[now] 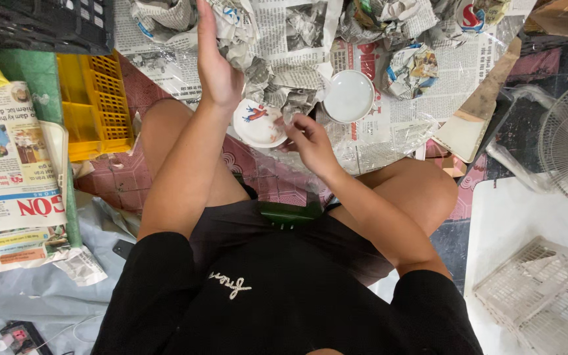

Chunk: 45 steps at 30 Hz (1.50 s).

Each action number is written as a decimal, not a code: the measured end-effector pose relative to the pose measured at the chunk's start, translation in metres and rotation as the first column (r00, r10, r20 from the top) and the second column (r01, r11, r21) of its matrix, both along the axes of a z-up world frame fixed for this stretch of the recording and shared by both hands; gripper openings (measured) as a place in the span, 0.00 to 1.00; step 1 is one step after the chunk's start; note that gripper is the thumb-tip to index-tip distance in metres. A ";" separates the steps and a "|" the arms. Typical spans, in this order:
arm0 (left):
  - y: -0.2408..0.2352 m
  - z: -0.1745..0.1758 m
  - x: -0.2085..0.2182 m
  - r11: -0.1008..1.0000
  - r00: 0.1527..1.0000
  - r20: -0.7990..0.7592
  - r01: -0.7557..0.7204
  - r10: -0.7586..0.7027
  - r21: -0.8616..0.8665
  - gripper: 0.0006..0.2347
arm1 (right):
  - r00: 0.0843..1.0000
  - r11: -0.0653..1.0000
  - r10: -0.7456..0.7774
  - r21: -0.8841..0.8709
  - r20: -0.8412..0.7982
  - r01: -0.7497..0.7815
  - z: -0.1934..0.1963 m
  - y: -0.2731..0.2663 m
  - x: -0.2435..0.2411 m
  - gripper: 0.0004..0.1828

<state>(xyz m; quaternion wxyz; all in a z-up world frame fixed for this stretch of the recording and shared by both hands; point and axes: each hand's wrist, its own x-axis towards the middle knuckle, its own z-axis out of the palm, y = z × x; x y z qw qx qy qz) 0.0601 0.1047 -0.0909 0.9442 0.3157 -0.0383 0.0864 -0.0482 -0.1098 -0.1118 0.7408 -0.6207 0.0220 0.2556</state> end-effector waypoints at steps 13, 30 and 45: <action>-0.001 -0.009 0.001 0.998 1.000 0.017 0.015 -0.016 0.061 0.26 | 0.970 1.000 0.010 0.015 0.245 -0.014 0.020 0.006 -0.018 0.18; 0.001 0.000 -0.006 0.995 0.999 -0.018 0.046 -0.044 0.089 0.28 | 0.839 0.894 -0.033 -0.359 0.542 0.267 0.098 -0.111 0.049 0.05; -0.032 0.015 -0.021 0.936 0.968 -0.093 0.250 -0.234 0.248 0.28 | 0.913 0.619 0.226 -0.774 0.338 0.134 0.097 -0.129 0.063 0.09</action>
